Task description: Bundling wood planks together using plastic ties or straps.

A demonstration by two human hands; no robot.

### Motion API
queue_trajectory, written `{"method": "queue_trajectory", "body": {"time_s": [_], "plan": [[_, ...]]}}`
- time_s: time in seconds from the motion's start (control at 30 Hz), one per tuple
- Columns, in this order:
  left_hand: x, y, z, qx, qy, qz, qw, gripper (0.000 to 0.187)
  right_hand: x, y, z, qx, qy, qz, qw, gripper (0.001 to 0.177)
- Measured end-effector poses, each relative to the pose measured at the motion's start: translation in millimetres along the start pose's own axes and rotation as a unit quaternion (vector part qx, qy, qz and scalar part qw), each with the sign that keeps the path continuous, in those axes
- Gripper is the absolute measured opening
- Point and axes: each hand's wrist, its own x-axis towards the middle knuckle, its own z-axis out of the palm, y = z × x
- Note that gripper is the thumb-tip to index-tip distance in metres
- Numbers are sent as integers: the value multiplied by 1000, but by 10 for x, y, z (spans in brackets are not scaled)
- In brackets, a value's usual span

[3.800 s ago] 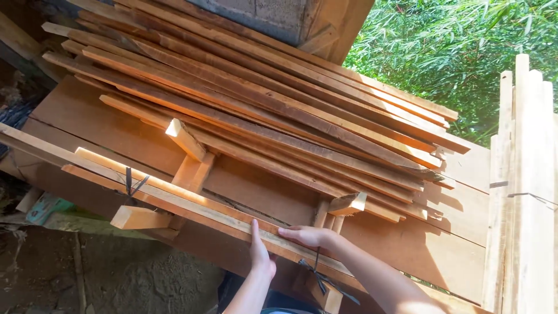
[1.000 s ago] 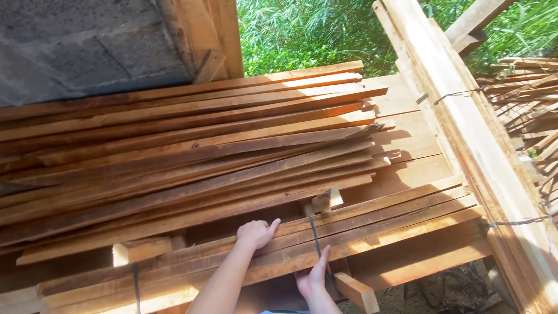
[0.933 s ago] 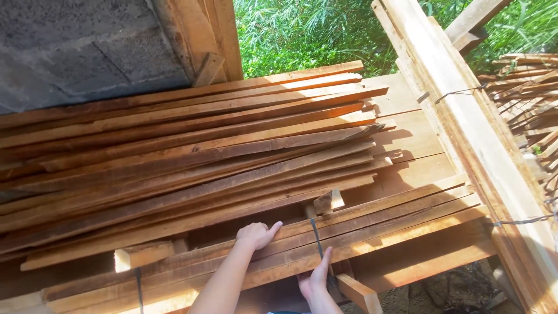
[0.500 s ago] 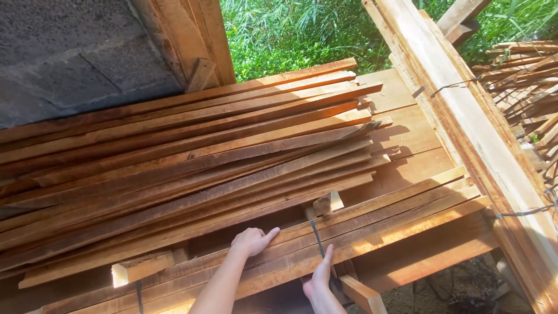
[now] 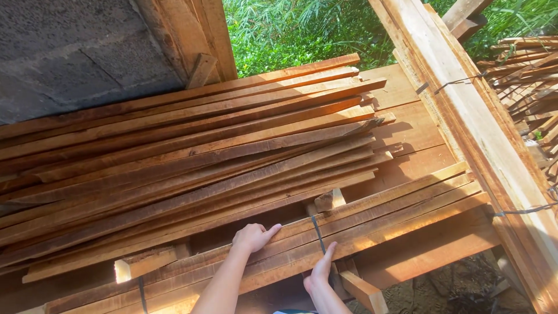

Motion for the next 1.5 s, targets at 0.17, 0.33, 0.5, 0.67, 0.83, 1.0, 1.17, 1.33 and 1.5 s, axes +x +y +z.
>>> {"method": "queue_trajectory", "body": {"time_s": [0.17,0.33,0.5,0.67,0.83,1.0,1.17,1.33,1.5], "plan": [[87,-380,497,-28,237,147,960,54,39,-1,-157,-61,-39,12,997,100],[-246,-969,1069,44,447,246,859,64,69,14,-297,-74,-90,25,993,100],[-558,-1394,1672,126,508,142,840,80,-199,143,-451,-196,-180,91,959,108],[-798,-1340,1995,97,569,65,814,81,-715,206,-505,-397,-307,90,860,75],[-663,-1293,2098,105,565,4,818,87,-357,307,-481,-627,-366,-347,594,41],[-821,-1224,1932,87,543,11,835,86,410,374,-214,-663,-297,-554,406,61],[-1233,-1076,1429,-212,391,-21,896,65,249,411,-118,-657,-304,-552,414,56],[-2221,-1095,609,-525,291,60,797,43,-473,650,185,-615,-453,-438,474,55],[-2719,-1940,371,-546,581,77,598,21,-1151,1527,657,-660,-565,-342,359,55]]}}
